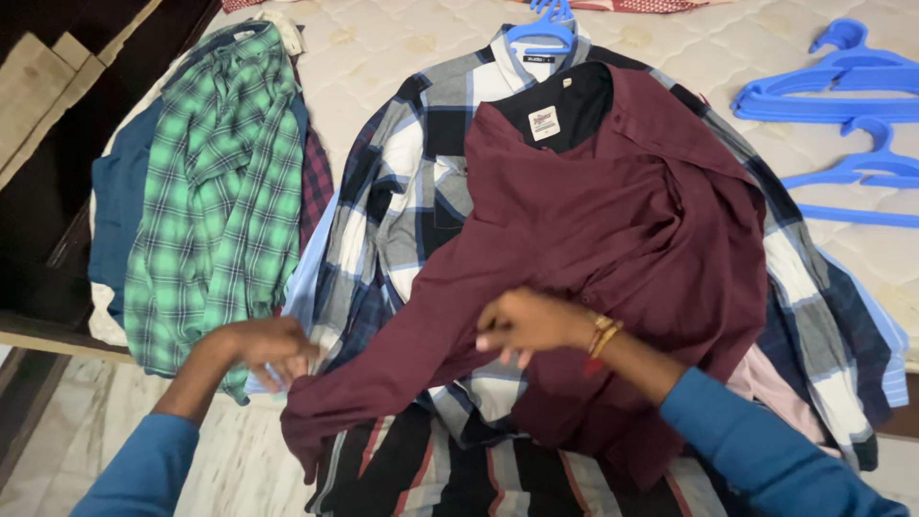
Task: The person smooths a plaid shirt on a bed, then picks up a maroon shirt, places it on a blue hanger, and buttons it. The person then smooths the maroon shirt and briefly handles a green plaid shirt.
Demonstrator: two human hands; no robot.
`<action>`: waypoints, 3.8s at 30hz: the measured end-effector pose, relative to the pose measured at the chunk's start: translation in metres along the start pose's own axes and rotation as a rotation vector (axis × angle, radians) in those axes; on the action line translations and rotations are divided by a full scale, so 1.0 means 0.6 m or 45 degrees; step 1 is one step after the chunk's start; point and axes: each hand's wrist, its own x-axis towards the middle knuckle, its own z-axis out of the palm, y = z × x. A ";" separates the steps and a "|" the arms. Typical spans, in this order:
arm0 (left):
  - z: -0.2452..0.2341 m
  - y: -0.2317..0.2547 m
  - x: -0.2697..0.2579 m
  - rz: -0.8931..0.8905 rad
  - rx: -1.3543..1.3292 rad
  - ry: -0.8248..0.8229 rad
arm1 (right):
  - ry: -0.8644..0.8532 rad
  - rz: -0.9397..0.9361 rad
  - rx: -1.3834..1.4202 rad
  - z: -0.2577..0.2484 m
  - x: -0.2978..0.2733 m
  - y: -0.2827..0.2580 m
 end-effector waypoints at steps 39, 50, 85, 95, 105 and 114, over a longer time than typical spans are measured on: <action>-0.337 0.371 0.080 1.426 -0.465 0.865 | 1.319 -0.274 0.955 -0.473 -0.291 0.103; -0.373 0.468 0.056 1.273 -0.872 1.047 | 1.356 -0.372 0.847 -0.505 -0.223 0.172; 0.139 0.467 -0.070 1.374 -0.978 0.860 | 0.831 -0.370 0.243 -0.029 -0.033 -0.006; 0.024 0.359 -0.031 0.944 -0.377 1.727 | 1.618 0.003 -0.276 -0.157 -0.197 0.124; 0.125 0.462 -0.006 1.129 -0.243 1.259 | 1.360 0.739 -0.189 -0.213 -0.297 0.282; 0.208 0.614 -0.027 1.347 -0.595 0.783 | 1.520 -0.348 -0.645 -0.110 -0.232 0.136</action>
